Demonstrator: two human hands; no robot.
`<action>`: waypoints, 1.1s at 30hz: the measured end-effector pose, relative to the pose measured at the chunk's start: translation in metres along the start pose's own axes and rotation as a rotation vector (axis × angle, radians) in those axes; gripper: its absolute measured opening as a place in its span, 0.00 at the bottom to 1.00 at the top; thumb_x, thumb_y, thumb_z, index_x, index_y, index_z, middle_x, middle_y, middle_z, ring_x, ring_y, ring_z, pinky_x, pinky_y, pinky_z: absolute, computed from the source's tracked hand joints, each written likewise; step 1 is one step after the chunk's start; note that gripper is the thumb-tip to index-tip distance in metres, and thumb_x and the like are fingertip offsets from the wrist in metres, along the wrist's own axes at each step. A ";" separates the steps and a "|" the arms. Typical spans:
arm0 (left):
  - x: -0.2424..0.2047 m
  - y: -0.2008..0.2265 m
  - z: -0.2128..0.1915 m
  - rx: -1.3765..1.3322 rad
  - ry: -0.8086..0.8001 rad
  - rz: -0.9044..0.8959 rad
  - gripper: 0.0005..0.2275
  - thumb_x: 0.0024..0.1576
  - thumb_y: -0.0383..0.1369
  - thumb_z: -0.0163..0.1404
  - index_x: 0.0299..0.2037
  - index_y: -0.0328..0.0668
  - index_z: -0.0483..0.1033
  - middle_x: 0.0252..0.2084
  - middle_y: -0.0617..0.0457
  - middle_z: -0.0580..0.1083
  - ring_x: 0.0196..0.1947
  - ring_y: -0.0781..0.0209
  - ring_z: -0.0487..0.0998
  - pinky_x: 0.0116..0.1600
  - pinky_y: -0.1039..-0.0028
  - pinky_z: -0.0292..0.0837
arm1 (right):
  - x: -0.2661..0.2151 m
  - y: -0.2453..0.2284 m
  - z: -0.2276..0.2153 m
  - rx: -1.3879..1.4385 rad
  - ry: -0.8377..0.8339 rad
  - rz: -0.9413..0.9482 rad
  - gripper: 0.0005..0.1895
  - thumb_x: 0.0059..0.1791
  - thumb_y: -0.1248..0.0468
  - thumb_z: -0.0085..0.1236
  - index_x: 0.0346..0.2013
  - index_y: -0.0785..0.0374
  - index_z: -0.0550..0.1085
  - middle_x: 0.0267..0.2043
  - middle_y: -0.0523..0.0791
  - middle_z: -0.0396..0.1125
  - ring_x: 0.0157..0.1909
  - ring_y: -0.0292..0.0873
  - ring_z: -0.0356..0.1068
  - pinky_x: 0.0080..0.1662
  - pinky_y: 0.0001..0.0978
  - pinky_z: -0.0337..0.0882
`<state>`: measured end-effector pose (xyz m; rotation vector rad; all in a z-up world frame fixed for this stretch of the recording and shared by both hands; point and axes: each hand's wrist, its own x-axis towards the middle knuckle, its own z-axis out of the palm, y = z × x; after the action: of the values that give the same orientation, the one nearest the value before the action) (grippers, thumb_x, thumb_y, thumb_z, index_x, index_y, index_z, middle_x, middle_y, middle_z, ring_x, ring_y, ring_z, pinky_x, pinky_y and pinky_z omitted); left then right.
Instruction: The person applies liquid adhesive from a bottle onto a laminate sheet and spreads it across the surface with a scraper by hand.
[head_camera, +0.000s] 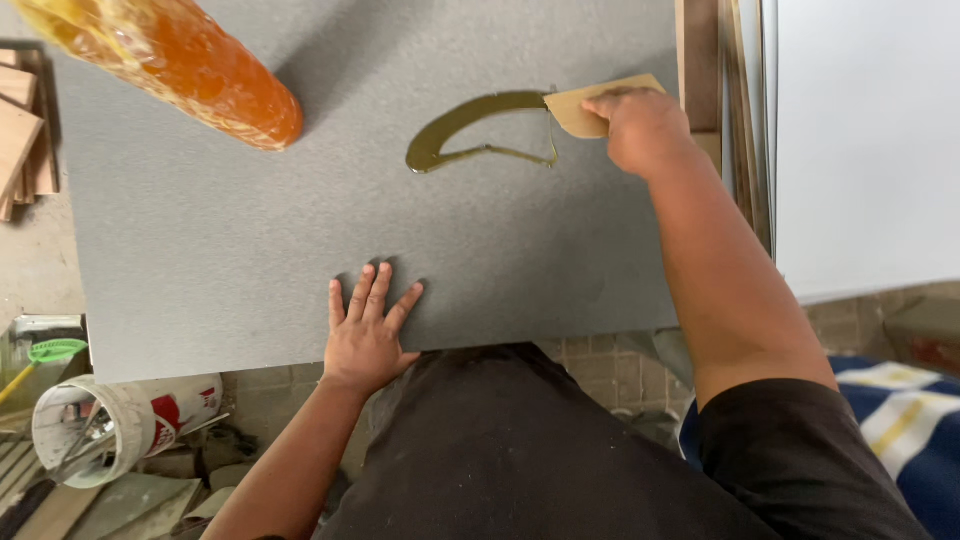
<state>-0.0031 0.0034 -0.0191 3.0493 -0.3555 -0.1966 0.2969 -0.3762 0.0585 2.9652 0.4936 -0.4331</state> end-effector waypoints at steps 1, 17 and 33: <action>-0.004 0.000 0.001 -0.002 -0.011 0.017 0.51 0.34 0.62 0.62 0.74 0.75 0.55 0.80 0.49 0.48 0.80 0.48 0.43 0.77 0.35 0.32 | -0.011 -0.004 0.003 0.007 -0.011 0.015 0.29 0.53 0.70 0.50 0.66 0.39 0.73 0.62 0.47 0.72 0.61 0.57 0.71 0.58 0.51 0.72; -0.003 -0.002 -0.001 -0.137 0.054 0.037 0.47 0.40 0.65 0.56 0.73 0.69 0.58 0.79 0.44 0.52 0.80 0.44 0.46 0.76 0.32 0.31 | -0.204 -0.057 0.028 0.299 0.022 0.069 0.26 0.46 0.72 0.42 0.55 0.55 0.77 0.57 0.49 0.73 0.59 0.59 0.71 0.57 0.51 0.72; -0.001 -0.002 -0.009 -0.107 0.087 0.055 0.47 0.39 0.69 0.54 0.73 0.69 0.59 0.79 0.45 0.52 0.79 0.43 0.48 0.76 0.32 0.31 | -0.254 -0.027 -0.029 0.364 0.250 0.102 0.25 0.43 0.70 0.57 0.53 0.46 0.80 0.48 0.49 0.77 0.47 0.62 0.76 0.50 0.56 0.76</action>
<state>-0.0029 0.0061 -0.0106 2.9271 -0.4090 -0.0770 0.0649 -0.4226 0.1597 3.4006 0.3087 -0.1529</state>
